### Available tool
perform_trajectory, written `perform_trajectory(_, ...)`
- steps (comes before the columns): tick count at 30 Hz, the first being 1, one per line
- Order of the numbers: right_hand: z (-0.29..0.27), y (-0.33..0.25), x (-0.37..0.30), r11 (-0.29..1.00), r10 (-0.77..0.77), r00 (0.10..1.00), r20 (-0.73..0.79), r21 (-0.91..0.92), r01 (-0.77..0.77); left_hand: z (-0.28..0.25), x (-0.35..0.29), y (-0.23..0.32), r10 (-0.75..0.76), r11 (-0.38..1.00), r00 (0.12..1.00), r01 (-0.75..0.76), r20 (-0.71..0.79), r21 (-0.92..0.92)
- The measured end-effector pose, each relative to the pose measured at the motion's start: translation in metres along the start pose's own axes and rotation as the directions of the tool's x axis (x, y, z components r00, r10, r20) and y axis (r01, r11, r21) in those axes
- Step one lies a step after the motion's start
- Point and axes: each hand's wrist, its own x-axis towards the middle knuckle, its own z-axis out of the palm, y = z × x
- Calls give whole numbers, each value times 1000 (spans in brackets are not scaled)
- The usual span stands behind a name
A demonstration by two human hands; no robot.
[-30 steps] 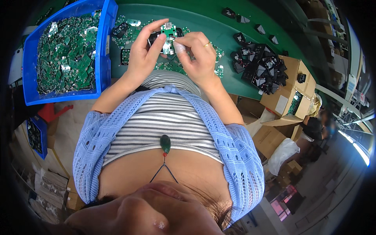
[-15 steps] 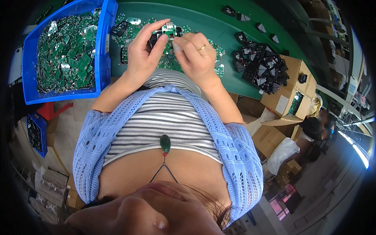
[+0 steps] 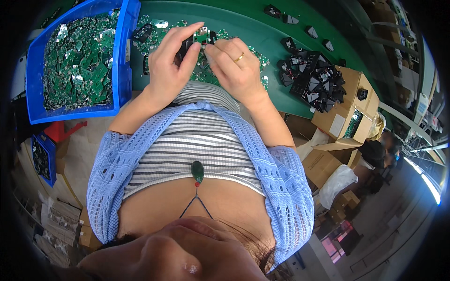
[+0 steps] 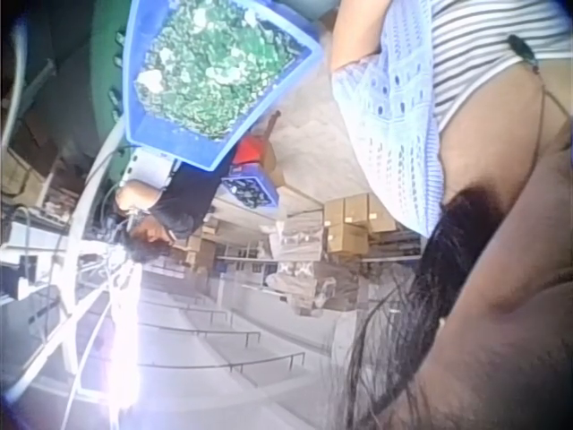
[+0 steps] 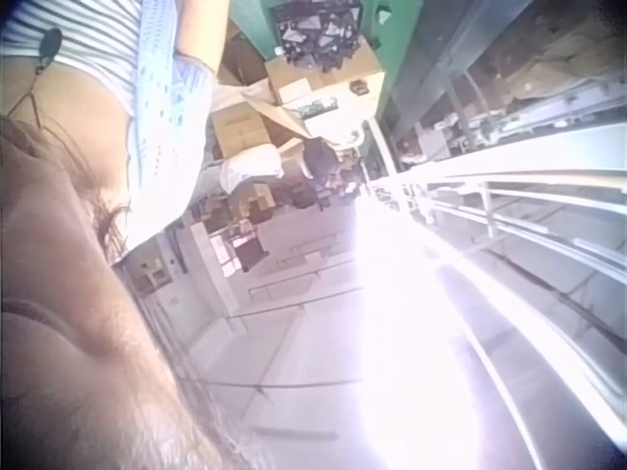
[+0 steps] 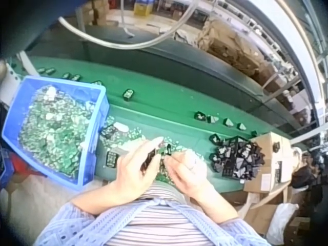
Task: The person picks up a circuit board and a black plastic casing, fits the board into the casing, and then presses a small white component onto the board. They place the assembled unit on the green work surface and repeat the process with new components.
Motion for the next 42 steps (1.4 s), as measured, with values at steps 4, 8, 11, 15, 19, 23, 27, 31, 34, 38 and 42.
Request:
perform_trajectory(4, 6, 2, -2, 1000, 16, 996, -83, 24, -14, 2, 0, -2, 29, 999, 999, -30, -18, -25)
perform_trajectory(8, 6, 6, -8, 999, -19, 998, -55, 25, 20, 5, -2, -7, 29, 999, 999, -30, -23, -45)
perform_trajectory(11, 1, -6, -10, 808, 457, 888, 49, 394, -438, 2, -4, -7, -81, 985, 996, 85, 27, -151)
perform_trajectory(15, 6, -16, -13, 394, 676, 703, 222, 697, -599, 2, -3, -1, -90, 982, 995, 95, 40, -164)
perform_trajectory(19, 7, -20, -10, 313, 710, 650, 270, 707, -635, 5, -6, -1, -95, 979, 993, 106, 68, -173)
perform_trajectory(23, 16, -19, -9, 440, 706, 694, 137, 684, -583, 11, -3, -2, -29, 994, 999, 32, 26, -101)
perform_trajectory(27, 20, -7, -11, 373, 700, 678, 226, 694, -617, 11, -9, -11, -129, 988, 988, 135, 81, -72)
perform_trajectory(31, 20, -8, -17, 266, 731, 617, 290, 712, -650, 18, -11, -24, -134, 974, 991, 130, -6, -184)
perform_trajectory(34, 15, -15, -15, 210, 748, 592, 300, 738, -641, 13, -13, -21, -172, 968, 985, 175, 29, -181)
perform_trajectory(38, 6, -7, -16, 304, 739, 607, 291, 661, -687, 0, -18, -32, -50, 998, 985, 56, 168, -34)
perform_trajectory(42, 2, -17, -20, 202, 730, 618, 292, 772, -603, -8, -16, -37, -377, 879, 837, 458, 396, -132)
